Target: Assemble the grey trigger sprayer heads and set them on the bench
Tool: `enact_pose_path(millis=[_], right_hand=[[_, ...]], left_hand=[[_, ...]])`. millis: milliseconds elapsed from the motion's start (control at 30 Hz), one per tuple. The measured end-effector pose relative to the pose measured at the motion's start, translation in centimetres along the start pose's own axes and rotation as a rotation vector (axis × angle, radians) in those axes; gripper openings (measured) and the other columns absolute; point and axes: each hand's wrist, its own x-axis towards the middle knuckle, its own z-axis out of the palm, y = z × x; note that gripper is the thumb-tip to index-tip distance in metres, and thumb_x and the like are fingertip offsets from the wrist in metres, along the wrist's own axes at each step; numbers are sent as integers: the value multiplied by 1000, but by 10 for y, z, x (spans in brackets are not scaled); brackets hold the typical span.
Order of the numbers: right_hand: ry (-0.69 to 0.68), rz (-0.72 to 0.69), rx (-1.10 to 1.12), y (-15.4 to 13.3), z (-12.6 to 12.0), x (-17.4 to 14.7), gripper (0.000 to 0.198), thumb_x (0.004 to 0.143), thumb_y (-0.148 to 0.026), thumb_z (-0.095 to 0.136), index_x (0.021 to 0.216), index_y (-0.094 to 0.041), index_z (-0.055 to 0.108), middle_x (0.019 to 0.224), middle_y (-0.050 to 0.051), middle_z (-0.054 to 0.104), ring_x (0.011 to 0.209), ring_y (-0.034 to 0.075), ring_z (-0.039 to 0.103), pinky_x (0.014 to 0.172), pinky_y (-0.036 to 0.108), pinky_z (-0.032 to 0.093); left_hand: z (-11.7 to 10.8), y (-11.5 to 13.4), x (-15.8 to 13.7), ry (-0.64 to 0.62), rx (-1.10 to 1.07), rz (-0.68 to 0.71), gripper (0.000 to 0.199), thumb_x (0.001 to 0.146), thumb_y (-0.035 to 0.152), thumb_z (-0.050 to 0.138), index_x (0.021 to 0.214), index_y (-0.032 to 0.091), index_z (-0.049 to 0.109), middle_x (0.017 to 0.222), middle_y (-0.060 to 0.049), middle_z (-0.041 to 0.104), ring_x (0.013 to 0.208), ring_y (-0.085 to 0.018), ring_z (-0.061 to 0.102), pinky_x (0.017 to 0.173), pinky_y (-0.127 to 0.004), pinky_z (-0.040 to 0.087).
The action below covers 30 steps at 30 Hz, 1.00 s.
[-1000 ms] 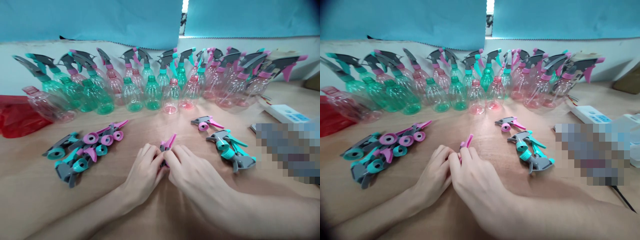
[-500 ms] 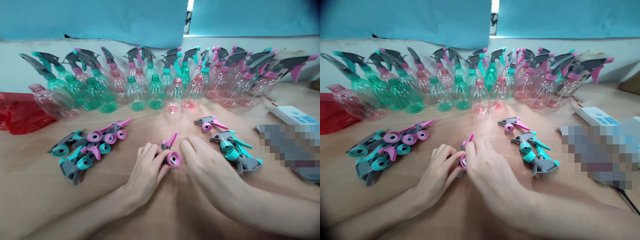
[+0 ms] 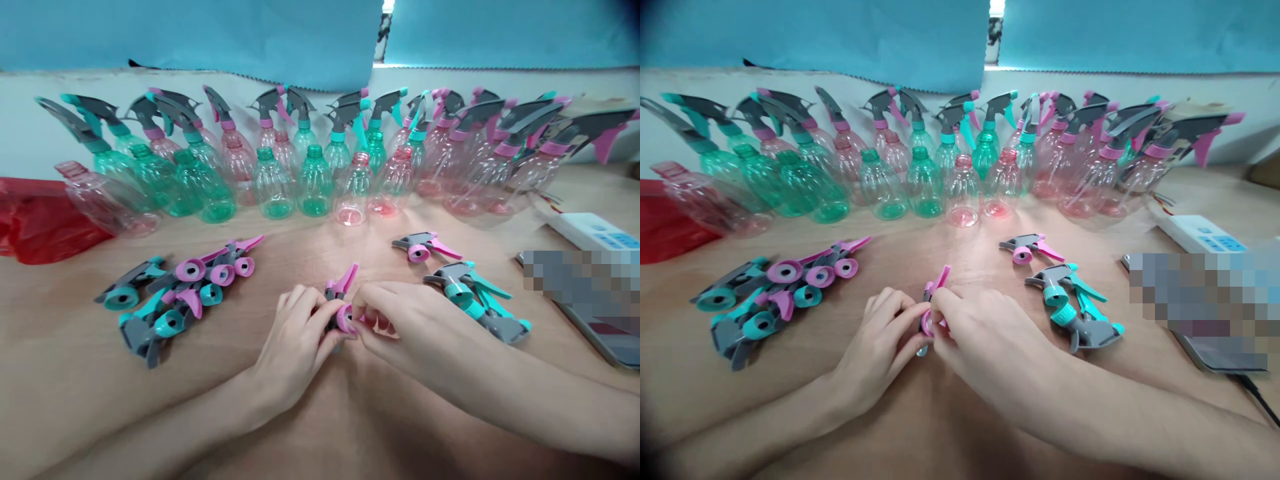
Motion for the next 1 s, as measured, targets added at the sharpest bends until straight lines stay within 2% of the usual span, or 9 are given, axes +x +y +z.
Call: enact_pose_path(millis=[267, 467, 600, 800, 1000], right_hand=[[-141, 53, 165, 4, -14, 7, 16, 77, -17, 57, 62, -16, 51, 61, -3, 55, 54, 8, 44, 50, 22, 29], [-155, 78, 281, 7, -10, 10, 9, 74, -14, 58, 65, -17, 58, 61, -3, 59, 55, 8, 48, 49, 21, 32], [-132, 112, 347, 3, -4, 7, 15, 74, -14, 58, 61, -17, 49, 58, -5, 56, 52, 7, 47, 46, 21, 31], [-144, 226, 631, 1, 14, -2, 11, 75, -13, 52, 74, -21, 44, 58, -7, 56, 53, 9, 53, 45, 19, 36], [-81, 251, 808, -1, 19, -1, 20, 75, -13, 50, 72, -23, 33, 61, -9, 45, 48, 6, 45, 42, 18, 34]], left_hand=[[1, -2, -1, -2, -24, 20, 18, 87, 19, 54, 104, 13, 58, 83, -5, 51, 81, -21, 44, 70, -33, 34], [3, -4, -1, 56, -49, 112, 15, 90, 24, 51, 98, 15, 58, 80, -4, 50, 77, -20, 43, 67, -32, 33], [0, -1, 1, 47, -27, 141, 17, 92, 26, 47, 94, 14, 59, 76, -4, 49, 74, -19, 42, 65, -31, 32], [-1, -1, 2, 138, 45, 217, 28, 95, 30, 40, 91, 10, 60, 73, -5, 50, 71, -18, 41, 62, -31, 32], [-1, -3, 3, 203, 119, 276, 23, 93, 25, 45, 90, 7, 60, 71, -5, 52, 70, -18, 41, 62, -30, 32]])
